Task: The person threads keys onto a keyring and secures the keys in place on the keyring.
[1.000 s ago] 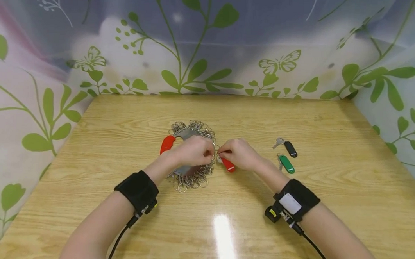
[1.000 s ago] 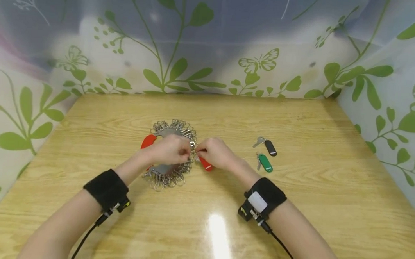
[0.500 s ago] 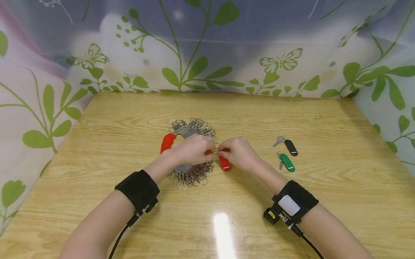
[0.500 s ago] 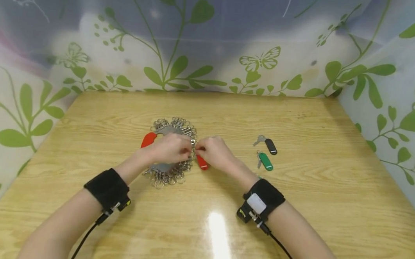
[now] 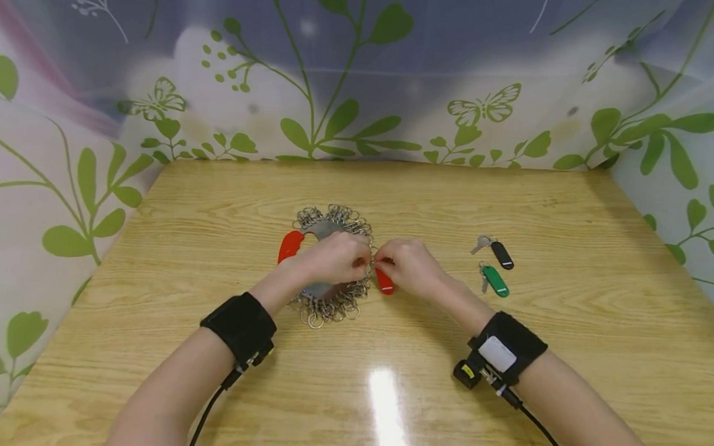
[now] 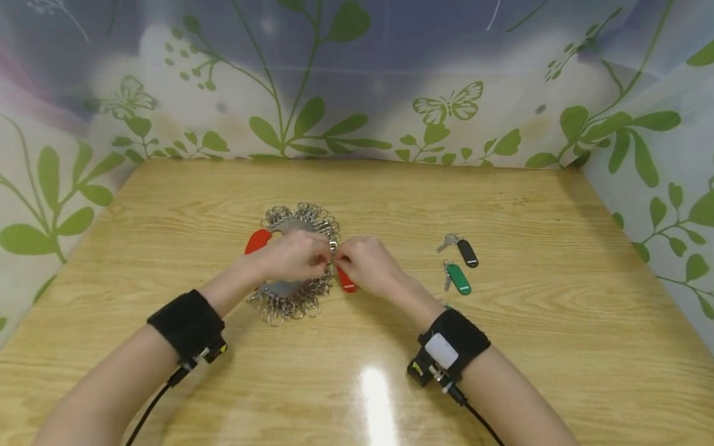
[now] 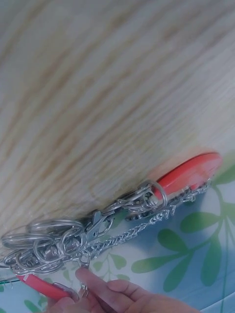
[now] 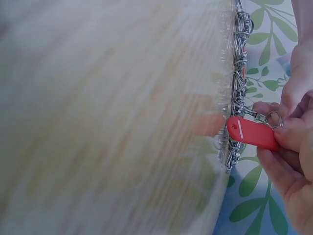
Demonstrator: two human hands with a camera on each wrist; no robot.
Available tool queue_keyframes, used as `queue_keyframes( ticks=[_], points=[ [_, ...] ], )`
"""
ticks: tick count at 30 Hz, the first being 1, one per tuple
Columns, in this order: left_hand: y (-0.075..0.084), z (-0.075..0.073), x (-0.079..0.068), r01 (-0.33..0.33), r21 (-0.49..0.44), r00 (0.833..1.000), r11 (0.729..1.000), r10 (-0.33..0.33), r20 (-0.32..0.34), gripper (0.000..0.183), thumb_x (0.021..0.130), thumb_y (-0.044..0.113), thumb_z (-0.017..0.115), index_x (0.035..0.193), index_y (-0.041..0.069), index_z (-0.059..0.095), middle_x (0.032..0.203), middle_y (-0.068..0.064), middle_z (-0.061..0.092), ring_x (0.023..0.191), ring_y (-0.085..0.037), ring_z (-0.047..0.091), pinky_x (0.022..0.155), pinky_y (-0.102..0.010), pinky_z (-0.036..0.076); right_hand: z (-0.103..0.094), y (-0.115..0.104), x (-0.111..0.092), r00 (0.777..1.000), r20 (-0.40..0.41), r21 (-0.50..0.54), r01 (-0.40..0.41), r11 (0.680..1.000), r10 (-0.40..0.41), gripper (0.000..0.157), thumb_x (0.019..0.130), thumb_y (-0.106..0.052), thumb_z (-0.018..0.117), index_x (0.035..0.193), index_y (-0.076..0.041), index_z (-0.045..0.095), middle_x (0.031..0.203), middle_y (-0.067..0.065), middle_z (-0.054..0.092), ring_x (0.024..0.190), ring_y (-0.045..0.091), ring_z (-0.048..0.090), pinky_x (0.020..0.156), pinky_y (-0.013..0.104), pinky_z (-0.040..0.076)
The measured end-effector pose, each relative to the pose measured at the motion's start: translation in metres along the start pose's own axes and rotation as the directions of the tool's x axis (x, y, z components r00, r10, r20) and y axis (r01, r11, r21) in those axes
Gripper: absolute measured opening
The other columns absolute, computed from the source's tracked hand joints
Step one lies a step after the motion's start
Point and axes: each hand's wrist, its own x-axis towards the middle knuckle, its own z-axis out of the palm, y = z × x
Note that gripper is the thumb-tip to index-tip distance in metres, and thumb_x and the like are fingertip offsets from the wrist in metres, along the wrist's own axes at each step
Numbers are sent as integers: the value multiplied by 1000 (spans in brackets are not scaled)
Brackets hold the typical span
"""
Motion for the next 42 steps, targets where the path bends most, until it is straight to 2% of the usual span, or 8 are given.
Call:
queue_keyframes(
  ticks=[5,10,17,24,28,33,37,42],
  points=[
    [0,-2,1,40,-11,999,999,-40,28,16,69,1,53,62,13,45,64,1,39,55,-11,33,51,-23,29,2,0,3,997,-20,-12,75,997,-75,5,75,-1,64,78,-5,64,74,4,63,68,12,56,64,23,47],
    [1,-3,0,75,-6,996,997,-75,52,14,71,2,53,64,13,48,65,1,40,56,-10,35,51,-22,30,2,0,4,999,-22,1,46,999,-46,6,74,-1,65,79,-5,64,76,4,63,70,13,56,65,25,47],
    [0,-2,3,129,15,991,992,-129,38,9,80,6,52,75,10,58,72,1,48,62,-11,41,56,-24,37,-1,3,3,995,48,33,-90,995,89,6,78,-7,64,83,-7,65,82,5,64,74,12,56,69,28,47],
    [-2,1,0,227,-124,971,966,-215,100,11,87,12,51,91,8,61,87,0,54,75,-11,48,67,-27,42,-3,9,1,966,107,123,-247,961,234,3,80,-10,61,81,-8,64,79,2,62,70,9,54,65,29,47],
    [-4,3,-2,220,-144,972,965,-203,120,9,84,12,57,91,10,63,89,2,53,78,-10,47,68,-27,42,-3,12,-1,959,122,152,-271,950,254,4,81,-9,60,82,-8,64,78,0,62,69,7,53,64,28,46],
    [-5,5,-1,157,-114,986,981,-148,82,6,82,13,61,87,12,64,83,5,52,73,-8,45,65,-26,41,-4,12,-2,957,116,167,-281,945,264,5,81,-9,60,84,-8,64,79,1,62,70,8,54,64,30,47],
    [-6,7,1,119,-80,992,990,-114,58,4,82,15,62,84,12,64,80,5,51,71,-6,45,64,-25,41,-5,12,-1,956,122,163,-284,945,267,6,81,-9,60,84,-8,64,79,1,62,70,8,54,64,30,47],
    [-5,8,1,113,-53,993,992,-110,51,6,84,14,58,85,12,63,81,4,52,71,-7,46,64,-25,41,-6,13,-1,958,126,162,-276,948,257,6,82,-10,59,84,-10,64,80,0,62,72,8,54,65,30,47]
  ],
)
